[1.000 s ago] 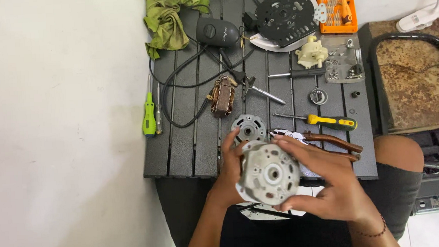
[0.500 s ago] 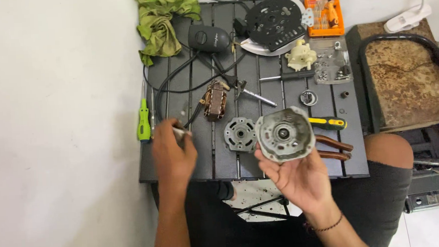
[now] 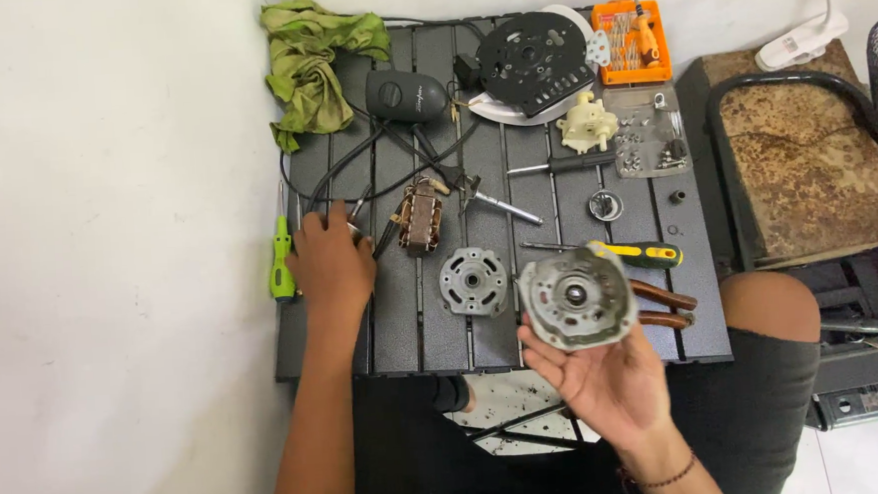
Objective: Disassembling a small electric motor using pliers and a screwdriver on a workbench
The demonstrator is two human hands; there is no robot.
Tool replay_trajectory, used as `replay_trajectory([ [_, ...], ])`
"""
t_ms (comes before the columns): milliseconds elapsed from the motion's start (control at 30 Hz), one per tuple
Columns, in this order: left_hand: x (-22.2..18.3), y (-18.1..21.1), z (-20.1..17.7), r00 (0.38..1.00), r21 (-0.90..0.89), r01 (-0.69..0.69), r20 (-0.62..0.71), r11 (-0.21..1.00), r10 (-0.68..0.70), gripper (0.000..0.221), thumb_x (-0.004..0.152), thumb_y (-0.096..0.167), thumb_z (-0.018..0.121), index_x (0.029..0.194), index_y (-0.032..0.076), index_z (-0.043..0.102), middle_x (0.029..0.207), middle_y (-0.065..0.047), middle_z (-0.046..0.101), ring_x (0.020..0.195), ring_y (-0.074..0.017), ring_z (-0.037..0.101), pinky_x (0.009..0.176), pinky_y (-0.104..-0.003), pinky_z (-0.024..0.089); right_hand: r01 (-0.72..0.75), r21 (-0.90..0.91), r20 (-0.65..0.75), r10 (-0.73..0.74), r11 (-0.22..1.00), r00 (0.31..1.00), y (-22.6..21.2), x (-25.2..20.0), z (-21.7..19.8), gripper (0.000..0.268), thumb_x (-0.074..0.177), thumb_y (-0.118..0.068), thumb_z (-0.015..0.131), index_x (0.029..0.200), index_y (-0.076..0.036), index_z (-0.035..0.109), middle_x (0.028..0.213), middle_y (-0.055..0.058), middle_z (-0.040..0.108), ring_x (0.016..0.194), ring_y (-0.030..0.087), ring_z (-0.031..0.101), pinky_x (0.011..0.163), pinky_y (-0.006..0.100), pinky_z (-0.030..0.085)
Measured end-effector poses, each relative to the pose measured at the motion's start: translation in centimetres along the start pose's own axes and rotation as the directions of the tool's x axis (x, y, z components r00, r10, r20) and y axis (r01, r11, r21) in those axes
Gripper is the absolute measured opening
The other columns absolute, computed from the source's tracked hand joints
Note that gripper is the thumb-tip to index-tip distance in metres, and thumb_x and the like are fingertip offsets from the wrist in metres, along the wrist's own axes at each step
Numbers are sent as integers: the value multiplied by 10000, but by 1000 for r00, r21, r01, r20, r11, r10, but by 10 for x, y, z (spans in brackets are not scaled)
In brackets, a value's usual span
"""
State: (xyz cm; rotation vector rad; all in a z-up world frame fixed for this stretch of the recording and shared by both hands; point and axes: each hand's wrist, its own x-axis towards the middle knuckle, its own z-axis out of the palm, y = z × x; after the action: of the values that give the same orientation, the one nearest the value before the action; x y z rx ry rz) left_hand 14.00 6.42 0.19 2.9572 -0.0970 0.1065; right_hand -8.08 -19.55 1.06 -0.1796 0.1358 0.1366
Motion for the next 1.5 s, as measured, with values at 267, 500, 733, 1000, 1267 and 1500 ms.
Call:
replay_trajectory([
  [267,-39,46,-38,922,-282,-227,-371,932,112,243,895,171,673,1125,94,655,1149,-126,611,1070,-353,553,858,-515,454,181,-40,50,-179,983,983,-44,-27,-9,712,1018,-367,788,1522,-8,436,1433,410,502,1299,530,533,1094,572,455],
  [500,-27,162,-23,910,-190,89,416,978,-2,685,1070,590,329,995,14,691,953,-195,705,852,-423,723,623,-524,592,273,-65,-24,-275,960,961,-46,-41,-9,694,1024,-440,730,1526,-37,470,1472,353,505,1304,559,505,1070,603,447],
  [733,-11,187,-6,914,-148,203,383,968,-133,522,1018,564,562,1065,65,710,1066,-151,729,952,-371,729,701,-497,594,343,-192,-32,-356,919,934,-51,-59,4,720,968,-422,795,1496,-32,499,1470,299,540,1232,529,580,1012,586,498],
  [1000,-4,200,13,936,-274,255,310,927,-166,292,999,317,585,962,63,723,953,-143,745,874,-362,737,671,-507,599,333,-204,-14,-343,921,939,-45,-59,-1,815,978,-470,808,1527,-15,412,1467,340,497,1242,513,586,1029,577,518],
  [1267,-40,143,-44,889,-799,-339,-98,497,448,130,1046,159,492,1019,79,590,873,-51,590,726,-166,536,644,-311,438,352,-612,24,-428,708,903,-56,-19,28,835,920,-517,634,1508,32,409,1439,296,547,1244,509,602,1049,614,516],
  [1500,-59,128,-46,852,-998,-43,-18,36,524,248,1021,117,491,1000,-8,704,819,-224,685,761,-330,641,753,-423,536,510,-856,494,-431,-87,756,-81,51,36,836,842,-458,703,1432,100,508,1242,396,640,1128,525,650,1004,677,498],
])
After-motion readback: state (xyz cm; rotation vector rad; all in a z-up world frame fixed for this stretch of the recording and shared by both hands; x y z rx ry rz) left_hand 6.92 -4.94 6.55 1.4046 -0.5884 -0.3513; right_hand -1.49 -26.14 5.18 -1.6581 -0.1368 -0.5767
